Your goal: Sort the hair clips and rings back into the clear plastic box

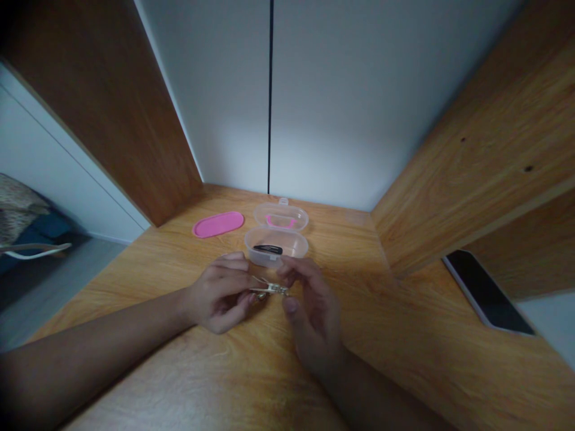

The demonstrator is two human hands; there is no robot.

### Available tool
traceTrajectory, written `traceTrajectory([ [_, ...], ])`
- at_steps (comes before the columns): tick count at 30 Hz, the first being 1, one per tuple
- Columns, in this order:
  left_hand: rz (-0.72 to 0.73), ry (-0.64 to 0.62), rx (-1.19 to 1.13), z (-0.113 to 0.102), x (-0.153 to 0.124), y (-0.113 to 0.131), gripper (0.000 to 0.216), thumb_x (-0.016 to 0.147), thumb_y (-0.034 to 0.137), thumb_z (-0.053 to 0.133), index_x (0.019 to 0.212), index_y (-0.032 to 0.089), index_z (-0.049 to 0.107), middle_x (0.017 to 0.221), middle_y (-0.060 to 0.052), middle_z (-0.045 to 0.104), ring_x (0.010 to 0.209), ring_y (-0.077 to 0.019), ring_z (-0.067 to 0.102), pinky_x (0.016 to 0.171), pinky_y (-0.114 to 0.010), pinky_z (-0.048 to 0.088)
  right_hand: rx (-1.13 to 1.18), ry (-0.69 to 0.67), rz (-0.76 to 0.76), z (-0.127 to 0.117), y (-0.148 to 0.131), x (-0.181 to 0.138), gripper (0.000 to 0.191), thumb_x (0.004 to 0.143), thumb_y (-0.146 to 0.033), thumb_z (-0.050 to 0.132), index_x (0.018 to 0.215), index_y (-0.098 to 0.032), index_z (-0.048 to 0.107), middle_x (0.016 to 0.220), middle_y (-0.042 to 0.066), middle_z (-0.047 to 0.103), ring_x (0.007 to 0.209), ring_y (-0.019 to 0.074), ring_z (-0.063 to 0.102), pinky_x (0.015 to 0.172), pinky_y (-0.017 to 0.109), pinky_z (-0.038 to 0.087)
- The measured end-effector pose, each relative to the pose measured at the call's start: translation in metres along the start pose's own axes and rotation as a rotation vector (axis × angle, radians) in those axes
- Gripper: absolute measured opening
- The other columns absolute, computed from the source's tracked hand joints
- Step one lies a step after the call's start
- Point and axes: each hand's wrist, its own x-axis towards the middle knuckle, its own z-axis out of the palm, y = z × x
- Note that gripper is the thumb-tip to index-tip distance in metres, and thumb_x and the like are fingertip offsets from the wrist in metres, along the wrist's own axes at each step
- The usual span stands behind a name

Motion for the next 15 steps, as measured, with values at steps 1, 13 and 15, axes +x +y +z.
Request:
traceTrajectory([
  [1, 0.013, -0.001, 0.016, -0.0001, 0.0003, 0.0, 0.027, 0.08, 0.012, 0.056, 0.105, 0.018, 0.067, 0.06, 0.0, 0.062, 0.056, -0.0152, 0.056, 0.062, -0.031, 0.041, 0.021, 0.019, -0.006, 0.0007, -0.001, -0.0007, 0.037, 0.097, -0.046, 0.056, 0.128, -0.027, 0.064, 0.102, 0.007, 0.063, 0.096, 0.0218, 0.057, 0.081, 0.035, 0.047],
  [13, 0.322, -0.125, 0.216, -0.0051, 0.0023, 0.0048, 0.031, 0.093, 0.023, 0.049, 0.121, 0.025, 0.061, 0.067, 0.001, 0.061, 0.056, -0.0154, 0.052, 0.057, -0.033, 0.033, -0.019, 0.133, -0.052, 0.0079, -0.0043, -0.0015, 0.049, 0.1, -0.059, 0.033, 0.108, -0.026, 0.068, 0.094, 0.007, 0.061, 0.085, 0.0229, 0.053, 0.075, 0.039, 0.044],
  [15, 0.319, -0.129, 0.226, -0.0043, 0.0013, 0.0046, 0.031, 0.094, 0.024, 0.048, 0.122, 0.025, 0.06, 0.067, 0.001, 0.061, 0.055, -0.0153, 0.051, 0.057, -0.033, 0.033, -0.037, 0.12, -0.066, 0.0072, -0.0038, -0.002, 0.048, 0.101, -0.057, 0.032, 0.108, -0.026, 0.068, 0.094, 0.007, 0.061, 0.083, 0.0224, 0.053, 0.075, 0.039, 0.044],
])
